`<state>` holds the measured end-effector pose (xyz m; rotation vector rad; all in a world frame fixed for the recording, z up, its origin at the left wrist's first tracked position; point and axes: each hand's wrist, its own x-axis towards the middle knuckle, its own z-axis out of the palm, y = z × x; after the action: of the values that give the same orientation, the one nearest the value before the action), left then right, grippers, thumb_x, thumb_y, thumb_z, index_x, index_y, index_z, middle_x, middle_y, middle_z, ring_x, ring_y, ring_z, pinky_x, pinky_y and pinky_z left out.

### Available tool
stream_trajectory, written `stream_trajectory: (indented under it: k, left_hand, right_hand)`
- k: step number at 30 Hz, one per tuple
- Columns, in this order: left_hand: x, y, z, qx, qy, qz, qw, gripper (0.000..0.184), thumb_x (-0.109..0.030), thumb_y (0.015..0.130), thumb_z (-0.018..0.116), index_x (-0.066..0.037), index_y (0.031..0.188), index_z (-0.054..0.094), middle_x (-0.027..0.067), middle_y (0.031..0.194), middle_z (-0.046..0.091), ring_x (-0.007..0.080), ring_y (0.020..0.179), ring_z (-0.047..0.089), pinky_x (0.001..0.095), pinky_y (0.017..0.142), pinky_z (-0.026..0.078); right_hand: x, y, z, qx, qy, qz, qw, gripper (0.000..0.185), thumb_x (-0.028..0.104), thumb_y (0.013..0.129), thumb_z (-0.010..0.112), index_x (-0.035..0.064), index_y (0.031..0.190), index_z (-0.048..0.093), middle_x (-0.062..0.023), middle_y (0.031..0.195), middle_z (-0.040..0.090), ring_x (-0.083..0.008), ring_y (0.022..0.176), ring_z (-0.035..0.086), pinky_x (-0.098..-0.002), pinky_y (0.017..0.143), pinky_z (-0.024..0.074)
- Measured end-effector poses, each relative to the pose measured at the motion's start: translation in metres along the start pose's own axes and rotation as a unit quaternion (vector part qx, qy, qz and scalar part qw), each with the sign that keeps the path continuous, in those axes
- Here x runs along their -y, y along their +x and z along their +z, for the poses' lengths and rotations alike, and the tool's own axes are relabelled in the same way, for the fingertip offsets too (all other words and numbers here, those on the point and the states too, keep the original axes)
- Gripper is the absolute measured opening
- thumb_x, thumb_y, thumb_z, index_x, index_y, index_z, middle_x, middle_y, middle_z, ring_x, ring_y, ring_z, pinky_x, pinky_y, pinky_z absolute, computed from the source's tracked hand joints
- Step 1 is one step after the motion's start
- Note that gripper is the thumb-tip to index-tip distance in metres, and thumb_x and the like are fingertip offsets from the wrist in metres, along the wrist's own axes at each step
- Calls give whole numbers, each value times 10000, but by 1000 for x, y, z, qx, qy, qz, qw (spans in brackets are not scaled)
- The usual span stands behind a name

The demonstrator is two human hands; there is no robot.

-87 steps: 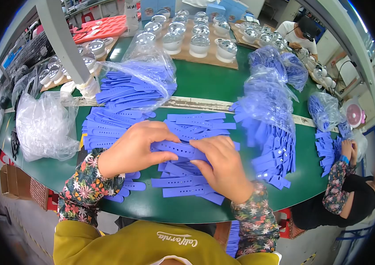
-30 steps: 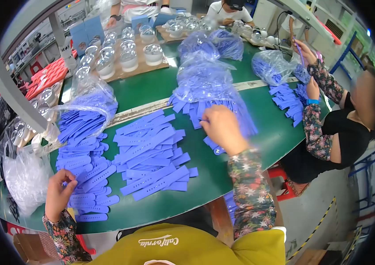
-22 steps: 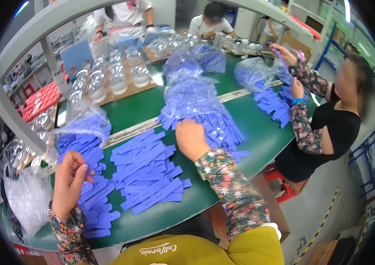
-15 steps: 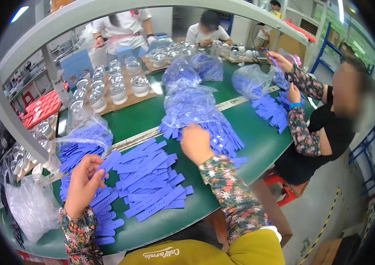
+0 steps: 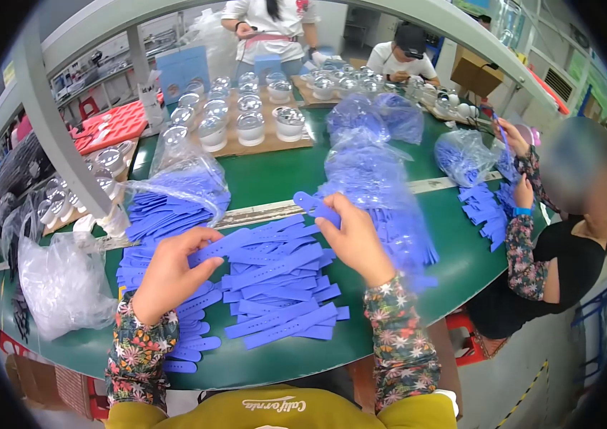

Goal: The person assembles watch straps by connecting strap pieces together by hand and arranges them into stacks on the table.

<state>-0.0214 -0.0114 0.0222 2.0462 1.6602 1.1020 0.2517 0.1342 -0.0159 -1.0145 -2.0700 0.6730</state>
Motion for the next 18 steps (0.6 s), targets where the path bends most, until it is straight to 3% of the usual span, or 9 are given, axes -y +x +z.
stream_trajectory:
  k: [2,5,7,8,10,18]
  left_hand:
    - [0,-3,-1,9,6,-15,1000,315,-98,805,748,-16,1097,660,132,858,684,247,783,665,330,715,512]
    - [-5,2,7,31,21,3,999,318,-86,794,754,-14,1090,660,139,874,697,255,790,678,328,717,515]
    - [-5,0,10,-5,29,3,1000,308,-73,772,765,-4,1057,670,147,880,707,266,784,686,327,720,522]
    - [-5,1,12,5,20,20,1000,308,-73,772,765,-4,1057,670,147,880,707,266,784,686,327,720,522]
    - [-7,0,12,-19,28,33,999,284,-83,768,778,-18,1030,689,179,904,710,359,775,680,383,688,531]
    - [-15,-1,11,-10,47,17,999,286,-81,745,797,-7,1006,707,171,918,720,346,820,695,376,720,541]
  right_hand:
    - [14,-5,7,15,17,37,999,244,73,872,713,29,1076,588,-60,863,673,-110,741,607,-271,669,477]
    - [11,-10,23,-71,-35,-114,990,392,120,831,779,45,1183,625,-119,955,708,-192,800,670,-304,727,514]
    - [17,-13,24,-62,-24,-125,990,384,144,848,761,36,1194,633,-154,1084,705,-304,919,703,-352,778,548]
    - [18,-14,24,-76,-37,-116,990,384,144,848,761,36,1194,633,-154,1084,705,-304,919,703,-352,778,548]
    - [20,-17,27,-80,-52,-176,980,382,156,867,737,39,1212,623,-155,1096,699,-335,929,690,-382,775,558]
    - [20,-24,33,-57,-112,-196,972,396,213,893,695,87,1252,586,-108,920,656,-310,795,667,-404,635,533]
